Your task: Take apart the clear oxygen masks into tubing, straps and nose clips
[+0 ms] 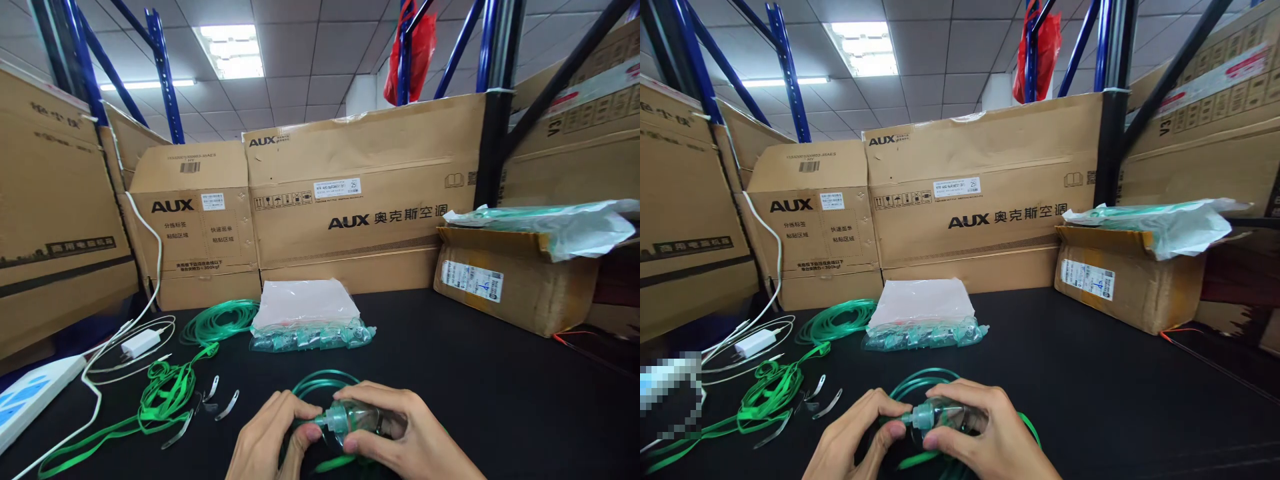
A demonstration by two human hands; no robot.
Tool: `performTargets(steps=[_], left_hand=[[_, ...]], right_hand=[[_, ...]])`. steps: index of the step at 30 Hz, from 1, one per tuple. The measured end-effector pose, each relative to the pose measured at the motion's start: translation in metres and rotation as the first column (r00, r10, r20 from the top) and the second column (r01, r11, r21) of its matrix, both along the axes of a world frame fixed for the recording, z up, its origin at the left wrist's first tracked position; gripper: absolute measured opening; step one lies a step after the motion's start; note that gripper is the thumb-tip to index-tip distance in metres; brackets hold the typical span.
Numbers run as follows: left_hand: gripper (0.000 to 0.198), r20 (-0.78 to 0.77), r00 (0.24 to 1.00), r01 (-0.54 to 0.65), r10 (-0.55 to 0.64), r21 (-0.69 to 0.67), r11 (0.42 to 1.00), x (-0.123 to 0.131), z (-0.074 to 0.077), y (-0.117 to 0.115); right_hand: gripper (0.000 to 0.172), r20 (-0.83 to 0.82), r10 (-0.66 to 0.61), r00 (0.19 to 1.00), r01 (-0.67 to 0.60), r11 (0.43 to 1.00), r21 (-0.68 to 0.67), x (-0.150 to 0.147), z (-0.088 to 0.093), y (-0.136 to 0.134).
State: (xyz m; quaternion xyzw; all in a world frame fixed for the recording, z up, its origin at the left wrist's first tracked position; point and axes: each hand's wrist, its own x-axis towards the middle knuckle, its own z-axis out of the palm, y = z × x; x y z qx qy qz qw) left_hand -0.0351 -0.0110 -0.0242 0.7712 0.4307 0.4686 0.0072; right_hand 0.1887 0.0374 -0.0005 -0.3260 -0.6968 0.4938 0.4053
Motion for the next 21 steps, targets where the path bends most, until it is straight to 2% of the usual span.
performTargets(steps=[7, 13, 18, 21], left_hand=[[0.007, -0.085, 0.995, 0.048, -0.042, 0.068, 0.997, -0.007, 0.000, 0.004], [0.010, -0.025, 0.999, 0.039, -0.037, 0.083, 0.996, 0.000, -0.002, 0.004], [0.015, 0.017, 0.999, -0.031, 0.029, 0.172, 0.985, 0.009, -0.011, 0.003], [0.014, 0.026, 0.999, -0.046, 0.042, 0.169, 0.984, 0.010, -0.013, 0.004]], right_hand=[[0.037, 0.032, -0.001, 0.999, 0.001, 1.000, 0.005, 0.000, 0.000, 0.002], [0.038, 0.011, -0.009, 1.000, 0.010, 0.998, -0.057, 0.000, 0.003, -0.002], [0.038, -0.022, -0.033, 0.999, 0.030, 0.995, -0.096, -0.003, 0.008, -0.004], [0.040, -0.033, -0.057, 0.998, 0.053, 0.993, -0.102, -0.004, 0.013, -0.006]])
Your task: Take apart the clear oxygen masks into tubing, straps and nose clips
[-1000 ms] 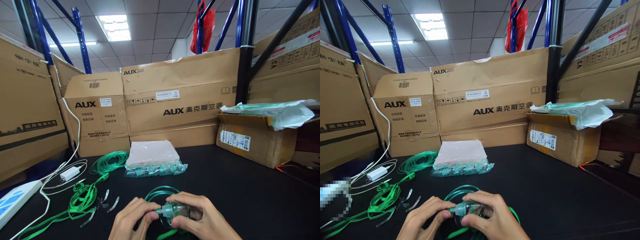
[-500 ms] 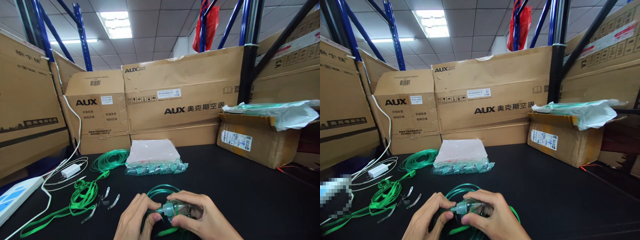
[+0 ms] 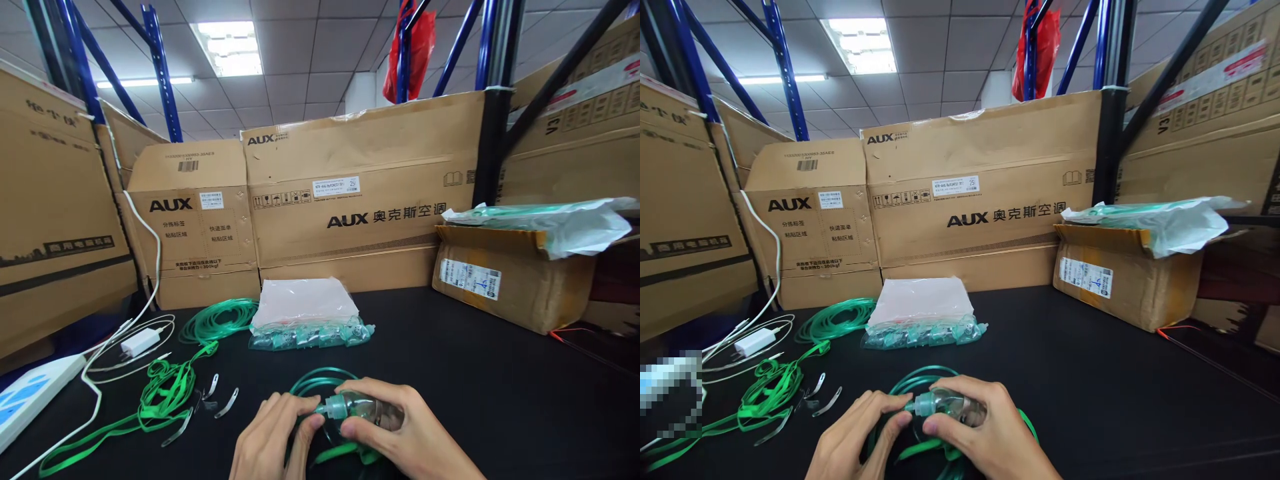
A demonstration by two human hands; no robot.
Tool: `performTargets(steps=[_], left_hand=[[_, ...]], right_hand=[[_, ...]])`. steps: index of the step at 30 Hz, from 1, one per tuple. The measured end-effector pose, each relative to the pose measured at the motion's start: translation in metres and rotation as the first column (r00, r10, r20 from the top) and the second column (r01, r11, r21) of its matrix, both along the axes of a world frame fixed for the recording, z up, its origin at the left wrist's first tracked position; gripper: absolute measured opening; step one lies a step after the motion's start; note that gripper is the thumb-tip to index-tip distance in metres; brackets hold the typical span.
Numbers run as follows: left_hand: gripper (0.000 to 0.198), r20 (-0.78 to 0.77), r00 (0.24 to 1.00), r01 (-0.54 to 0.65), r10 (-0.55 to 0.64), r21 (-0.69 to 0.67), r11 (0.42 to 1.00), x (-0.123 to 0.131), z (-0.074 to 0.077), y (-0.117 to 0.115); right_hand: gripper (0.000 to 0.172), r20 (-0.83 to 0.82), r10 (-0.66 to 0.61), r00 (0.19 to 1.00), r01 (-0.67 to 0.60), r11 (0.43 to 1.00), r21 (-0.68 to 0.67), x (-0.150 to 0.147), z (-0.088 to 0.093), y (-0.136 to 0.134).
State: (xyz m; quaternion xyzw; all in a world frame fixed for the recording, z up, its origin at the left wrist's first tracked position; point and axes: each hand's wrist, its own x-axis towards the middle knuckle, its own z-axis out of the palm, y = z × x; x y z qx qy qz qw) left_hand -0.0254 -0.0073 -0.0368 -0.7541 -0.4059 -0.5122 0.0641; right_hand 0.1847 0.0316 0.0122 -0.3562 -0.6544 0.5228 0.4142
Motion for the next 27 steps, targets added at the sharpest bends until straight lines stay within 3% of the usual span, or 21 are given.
performTargets(steps=[7, 13, 21, 27], left_hand=[[0.022, 0.097, 0.989, 0.121, -0.107, -0.147, 0.982, -0.003, 0.015, -0.004], [0.021, 0.036, 0.997, 0.070, -0.067, -0.072, 0.995, -0.003, 0.011, -0.004], [0.012, -0.098, 0.993, 0.071, -0.073, -0.021, 0.997, -0.010, 0.009, -0.001], [0.013, -0.098, 0.993, 0.064, -0.066, -0.024, 0.998, -0.009, 0.011, -0.002]], right_hand=[[0.036, 0.024, 0.041, 0.999, -0.041, 0.999, -0.001, 0.003, 0.000, -0.004], [0.033, 0.042, 0.050, 0.998, -0.050, 0.999, -0.008, 0.005, -0.003, -0.003], [0.037, 0.016, 0.034, 0.999, -0.033, 0.998, -0.045, -0.001, 0.005, -0.003], [0.037, -0.001, 0.038, 0.999, -0.038, 0.998, -0.049, 0.001, 0.000, -0.005]])
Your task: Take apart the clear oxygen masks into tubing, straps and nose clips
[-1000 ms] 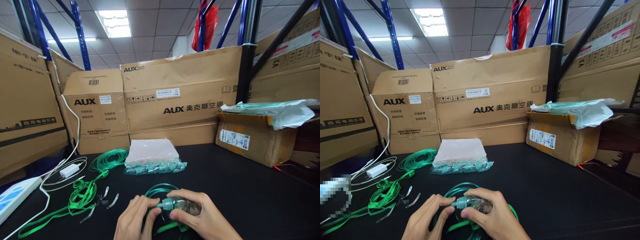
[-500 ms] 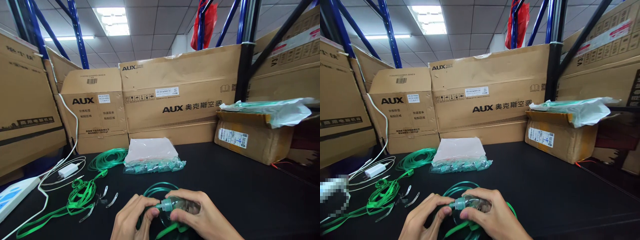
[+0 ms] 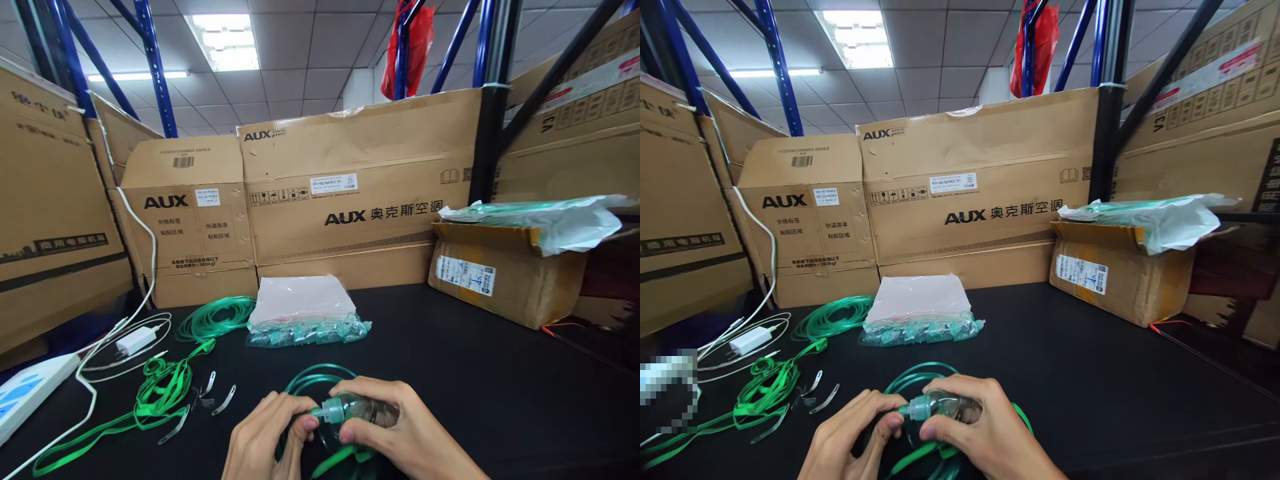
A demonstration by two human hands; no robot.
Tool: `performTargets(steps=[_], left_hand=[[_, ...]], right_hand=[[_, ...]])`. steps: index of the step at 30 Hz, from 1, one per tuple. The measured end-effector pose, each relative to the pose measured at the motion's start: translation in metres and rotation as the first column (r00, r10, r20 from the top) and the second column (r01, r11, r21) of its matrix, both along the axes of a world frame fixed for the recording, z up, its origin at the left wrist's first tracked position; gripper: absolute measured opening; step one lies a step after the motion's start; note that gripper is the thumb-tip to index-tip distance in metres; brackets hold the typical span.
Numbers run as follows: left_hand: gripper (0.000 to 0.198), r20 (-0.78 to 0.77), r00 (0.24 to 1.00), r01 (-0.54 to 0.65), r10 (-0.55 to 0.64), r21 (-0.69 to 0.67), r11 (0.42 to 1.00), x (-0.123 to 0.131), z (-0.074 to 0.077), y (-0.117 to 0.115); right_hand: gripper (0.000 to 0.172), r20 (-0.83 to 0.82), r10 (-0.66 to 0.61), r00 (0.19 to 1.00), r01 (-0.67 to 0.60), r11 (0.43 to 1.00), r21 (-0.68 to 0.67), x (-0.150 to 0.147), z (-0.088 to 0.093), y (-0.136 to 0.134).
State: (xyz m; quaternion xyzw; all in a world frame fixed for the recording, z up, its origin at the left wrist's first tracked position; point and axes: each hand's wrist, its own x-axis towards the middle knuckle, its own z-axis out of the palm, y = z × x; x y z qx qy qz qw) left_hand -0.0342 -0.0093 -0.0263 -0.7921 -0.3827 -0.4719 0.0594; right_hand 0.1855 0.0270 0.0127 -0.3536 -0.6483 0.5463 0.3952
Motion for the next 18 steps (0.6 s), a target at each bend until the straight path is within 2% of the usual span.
performTargets(steps=[8, 11, 14, 18], left_hand=[[0.012, -0.027, 0.999, 0.022, -0.022, -0.025, 0.999, -0.002, 0.003, 0.001], [0.013, 0.029, 0.999, 0.025, -0.023, -0.084, 0.996, 0.000, 0.001, 0.000], [0.019, 0.149, 0.989, 0.023, 0.002, -0.168, 0.986, 0.004, 0.001, 0.000], [0.027, 0.236, 0.971, 0.030, 0.030, -0.246, 0.969, 0.005, 0.005, -0.001]], right_hand=[[0.036, 0.013, 0.010, 1.000, -0.010, 0.999, 0.041, -0.001, 0.002, 0.003], [0.033, 0.001, 0.016, 1.000, -0.016, 0.998, 0.066, 0.000, -0.003, 0.004], [0.027, 0.019, 0.005, 1.000, -0.009, 0.975, 0.222, 0.002, -0.008, 0.006], [0.037, 0.124, -0.087, 0.988, 0.006, 0.841, 0.541, 0.010, -0.004, 0.006]])
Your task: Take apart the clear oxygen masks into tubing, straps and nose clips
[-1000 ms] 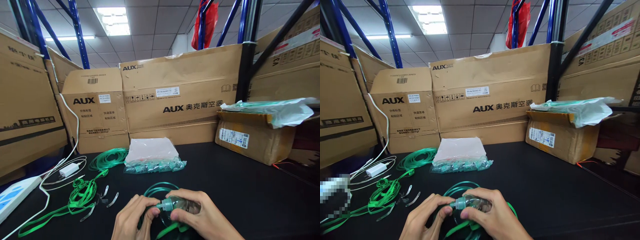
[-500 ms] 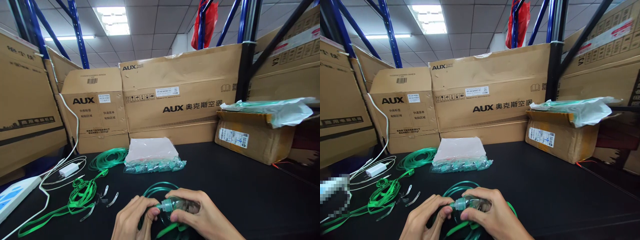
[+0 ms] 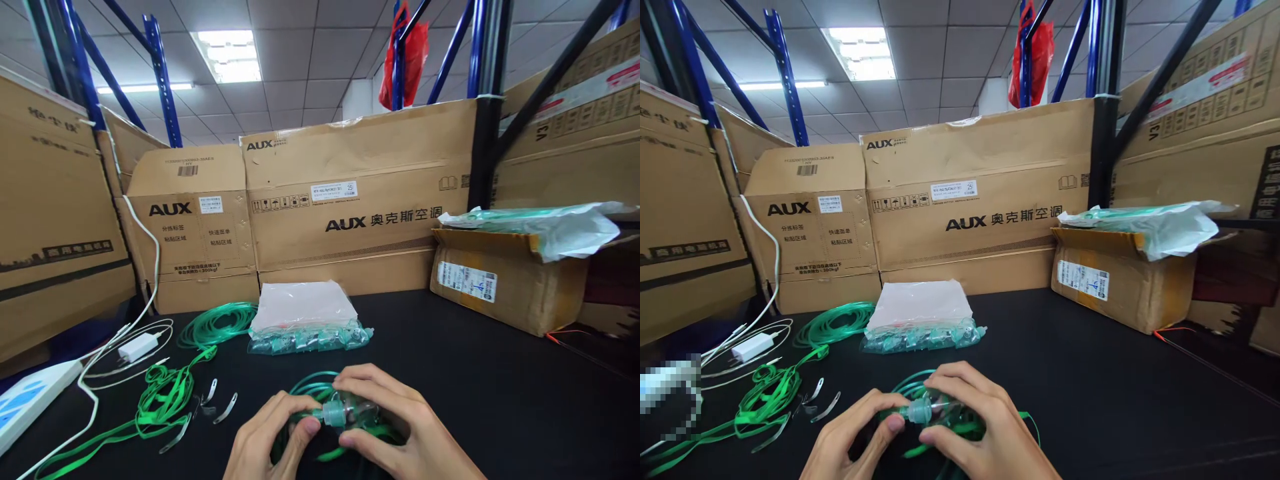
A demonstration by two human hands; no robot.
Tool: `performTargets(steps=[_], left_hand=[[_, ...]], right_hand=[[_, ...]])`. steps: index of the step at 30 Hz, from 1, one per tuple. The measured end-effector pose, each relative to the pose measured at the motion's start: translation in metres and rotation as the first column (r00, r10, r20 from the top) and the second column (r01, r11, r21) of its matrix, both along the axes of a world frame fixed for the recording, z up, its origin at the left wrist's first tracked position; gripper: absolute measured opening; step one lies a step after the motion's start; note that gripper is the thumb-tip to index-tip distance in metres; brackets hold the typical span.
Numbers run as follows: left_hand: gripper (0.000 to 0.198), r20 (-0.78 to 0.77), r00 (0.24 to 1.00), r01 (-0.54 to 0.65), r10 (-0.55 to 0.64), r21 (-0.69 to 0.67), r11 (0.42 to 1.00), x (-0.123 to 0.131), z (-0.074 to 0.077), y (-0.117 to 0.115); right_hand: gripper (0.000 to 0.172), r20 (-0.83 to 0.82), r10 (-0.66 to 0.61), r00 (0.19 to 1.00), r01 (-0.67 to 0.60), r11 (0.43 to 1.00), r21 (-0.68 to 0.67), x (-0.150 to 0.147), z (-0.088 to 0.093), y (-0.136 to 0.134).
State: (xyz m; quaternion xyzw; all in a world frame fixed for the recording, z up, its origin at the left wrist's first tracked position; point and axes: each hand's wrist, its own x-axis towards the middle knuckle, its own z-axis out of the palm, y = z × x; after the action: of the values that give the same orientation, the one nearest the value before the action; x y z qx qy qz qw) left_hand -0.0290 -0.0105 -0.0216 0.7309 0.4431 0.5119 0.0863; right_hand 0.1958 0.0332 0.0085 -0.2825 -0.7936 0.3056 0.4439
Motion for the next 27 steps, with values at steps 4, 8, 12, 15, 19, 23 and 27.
performTargets(steps=[4, 8, 12, 15, 19, 23, 27], left_hand=[[0.038, -0.023, 0.999, -0.042, 0.040, -0.100, 0.994, -0.004, 0.004, 0.000], [0.042, -0.030, 1.000, -0.014, 0.009, -0.162, 0.987, -0.004, 0.003, 0.001], [0.045, -0.033, 0.999, 0.003, -0.010, -0.219, 0.976, -0.003, -0.001, 0.003], [0.043, -0.011, 0.999, 0.031, -0.035, -0.263, 0.964, -0.002, -0.002, 0.002], [0.043, 0.058, 0.995, 0.089, -0.075, -0.285, 0.954, -0.001, -0.003, 0.002], [0.047, 0.061, 0.994, 0.102, -0.088, -0.279, 0.955, 0.000, -0.006, 0.002], [0.050, 0.036, 0.997, 0.077, -0.070, -0.228, 0.971, 0.001, -0.008, 0.002]], right_hand=[[0.047, 0.015, -0.012, 1.000, 0.009, 0.986, 0.166, 0.007, -0.001, -0.003], [0.052, -0.015, -0.019, 1.000, 0.022, 0.983, 0.182, 0.008, -0.013, -0.002], [0.056, -0.046, 0.011, 0.999, -0.002, 0.983, 0.183, 0.006, -0.020, 0.000], [0.059, -0.075, 0.030, 0.997, -0.015, 0.983, 0.186, 0.006, -0.021, 0.000], [0.060, -0.079, 0.047, 0.996, -0.031, 0.981, 0.192, 0.006, -0.022, 0.001], [0.058, -0.089, 0.044, 0.995, -0.025, 0.979, 0.202, 0.006, -0.022, 0.003], [0.056, -0.090, 0.041, 0.995, -0.023, 0.981, 0.192, 0.004, -0.020, 0.004]])
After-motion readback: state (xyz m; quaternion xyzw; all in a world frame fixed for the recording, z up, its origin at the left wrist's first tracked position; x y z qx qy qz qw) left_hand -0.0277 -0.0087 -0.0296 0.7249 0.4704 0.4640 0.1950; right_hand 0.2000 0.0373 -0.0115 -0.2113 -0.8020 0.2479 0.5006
